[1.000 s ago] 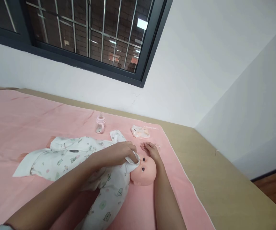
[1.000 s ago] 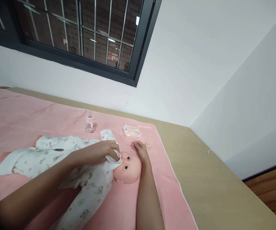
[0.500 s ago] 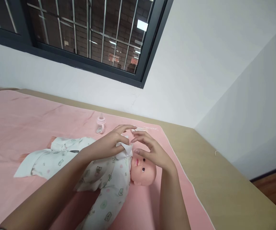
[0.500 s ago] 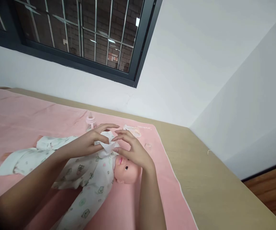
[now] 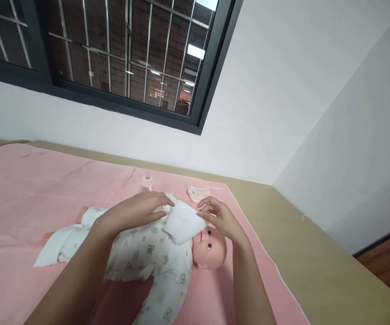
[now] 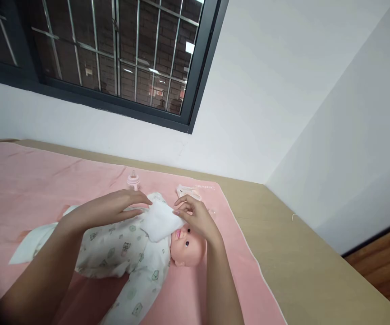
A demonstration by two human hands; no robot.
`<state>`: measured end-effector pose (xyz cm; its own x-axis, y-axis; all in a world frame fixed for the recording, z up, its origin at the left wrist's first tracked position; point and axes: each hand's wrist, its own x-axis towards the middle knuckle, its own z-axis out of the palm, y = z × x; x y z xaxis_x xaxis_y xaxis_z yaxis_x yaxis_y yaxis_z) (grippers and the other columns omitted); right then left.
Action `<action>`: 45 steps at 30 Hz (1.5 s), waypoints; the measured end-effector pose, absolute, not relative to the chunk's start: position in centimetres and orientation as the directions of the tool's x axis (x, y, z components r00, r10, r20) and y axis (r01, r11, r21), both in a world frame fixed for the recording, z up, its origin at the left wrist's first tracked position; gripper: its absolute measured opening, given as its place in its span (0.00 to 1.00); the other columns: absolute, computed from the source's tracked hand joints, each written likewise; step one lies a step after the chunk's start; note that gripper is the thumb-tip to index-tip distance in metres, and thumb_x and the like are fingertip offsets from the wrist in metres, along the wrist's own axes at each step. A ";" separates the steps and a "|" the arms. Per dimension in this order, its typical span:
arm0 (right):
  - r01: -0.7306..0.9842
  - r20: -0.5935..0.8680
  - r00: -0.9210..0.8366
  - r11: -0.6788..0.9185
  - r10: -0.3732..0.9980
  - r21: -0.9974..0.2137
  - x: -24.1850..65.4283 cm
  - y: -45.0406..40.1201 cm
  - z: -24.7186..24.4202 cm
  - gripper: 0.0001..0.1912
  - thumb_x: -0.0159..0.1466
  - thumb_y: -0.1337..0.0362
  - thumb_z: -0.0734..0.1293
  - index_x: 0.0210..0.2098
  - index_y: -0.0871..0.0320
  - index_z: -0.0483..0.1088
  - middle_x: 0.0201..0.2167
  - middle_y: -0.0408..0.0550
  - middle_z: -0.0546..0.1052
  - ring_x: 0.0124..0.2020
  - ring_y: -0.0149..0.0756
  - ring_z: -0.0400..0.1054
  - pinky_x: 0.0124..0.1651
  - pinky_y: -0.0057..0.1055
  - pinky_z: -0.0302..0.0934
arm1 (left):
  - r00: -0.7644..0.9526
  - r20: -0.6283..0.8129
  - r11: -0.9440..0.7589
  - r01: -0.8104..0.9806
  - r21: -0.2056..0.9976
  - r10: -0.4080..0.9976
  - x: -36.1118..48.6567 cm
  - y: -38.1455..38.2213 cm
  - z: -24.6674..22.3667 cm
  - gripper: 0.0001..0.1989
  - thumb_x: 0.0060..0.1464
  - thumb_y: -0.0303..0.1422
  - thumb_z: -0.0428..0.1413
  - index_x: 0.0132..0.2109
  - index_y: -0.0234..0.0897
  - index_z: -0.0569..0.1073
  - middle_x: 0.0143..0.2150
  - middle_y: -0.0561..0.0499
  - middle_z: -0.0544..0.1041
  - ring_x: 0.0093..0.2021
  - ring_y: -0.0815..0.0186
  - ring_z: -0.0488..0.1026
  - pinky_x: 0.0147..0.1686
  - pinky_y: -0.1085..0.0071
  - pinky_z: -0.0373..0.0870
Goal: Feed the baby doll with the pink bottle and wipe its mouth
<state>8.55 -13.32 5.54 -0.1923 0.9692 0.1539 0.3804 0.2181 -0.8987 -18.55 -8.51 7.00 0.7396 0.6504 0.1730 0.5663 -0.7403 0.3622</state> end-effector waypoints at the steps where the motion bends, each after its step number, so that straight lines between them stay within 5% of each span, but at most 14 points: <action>1: 0.344 0.153 -0.172 0.205 0.973 -0.916 8.8 -13.1 5.4 0.16 0.58 0.54 0.70 0.41 0.55 0.68 0.27 0.42 0.74 0.28 0.31 0.68 0.32 0.28 0.60 | 0.734 0.137 -0.716 0.576 0.395 0.665 -19.1 -8.7 7.2 0.19 0.61 0.40 0.46 0.56 0.46 0.71 0.57 0.50 0.74 0.55 0.56 0.71 0.53 0.62 0.66; 9: 0.412 0.031 -0.187 0.107 0.982 -0.905 10.8 -10.7 5.5 0.15 0.58 0.52 0.67 0.38 0.57 0.74 0.29 0.45 0.74 0.25 0.28 0.62 0.26 0.25 0.52 | 0.578 -0.063 -0.469 0.717 0.516 0.813 -23.7 -7.7 7.1 0.30 0.57 0.49 0.49 0.65 0.49 0.62 0.64 0.51 0.67 0.61 0.54 0.67 0.56 0.60 0.66; 17: 0.667 0.021 0.041 -0.011 0.999 -0.745 14.6 -5.1 4.7 0.11 0.54 0.66 0.62 0.28 0.59 0.77 0.26 0.46 0.75 0.27 0.31 0.63 0.31 0.27 0.56 | 0.355 -0.092 -0.251 0.798 0.548 0.930 -28.9 -5.0 5.5 0.39 0.52 0.60 0.47 0.66 0.47 0.60 0.58 0.45 0.74 0.57 0.51 0.71 0.53 0.60 0.70; 29: 0.515 0.220 0.253 0.061 0.942 -0.855 15.7 3.2 3.0 0.14 0.55 0.70 0.65 0.39 0.59 0.78 0.36 0.49 0.79 0.31 0.31 0.69 0.42 0.32 0.66 | 0.356 -0.145 -0.211 0.784 0.584 0.923 -28.8 -4.7 5.3 0.41 0.51 0.62 0.47 0.67 0.49 0.57 0.60 0.44 0.71 0.59 0.51 0.69 0.52 0.60 0.70; 37: 0.446 0.082 0.337 -0.082 0.938 -0.891 17.9 4.6 -0.4 0.16 0.48 0.76 0.70 0.37 0.63 0.77 0.29 0.49 0.78 0.29 0.34 0.72 0.44 0.40 0.69 | 0.345 -0.161 -0.201 0.801 0.563 0.925 -28.5 -5.0 5.6 0.40 0.52 0.61 0.47 0.67 0.49 0.58 0.59 0.47 0.73 0.58 0.53 0.69 0.52 0.62 0.70; 45: 0.429 -0.002 0.285 -0.129 0.959 -0.894 18.2 2.8 -1.1 0.13 0.50 0.75 0.66 0.36 0.62 0.77 0.39 0.54 0.79 0.33 0.34 0.73 0.42 0.36 0.70 | 0.352 -0.161 -0.212 0.807 0.552 0.922 -28.2 -4.7 5.4 0.39 0.51 0.60 0.48 0.66 0.51 0.59 0.58 0.48 0.73 0.57 0.53 0.70 0.49 0.63 0.72</action>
<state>18.24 2.78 -1.14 0.2849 0.9585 -0.0018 0.4286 -0.1291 -0.8942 -28.20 -4.66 5.45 0.3522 0.9220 -0.1612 0.8067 -0.2116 0.5518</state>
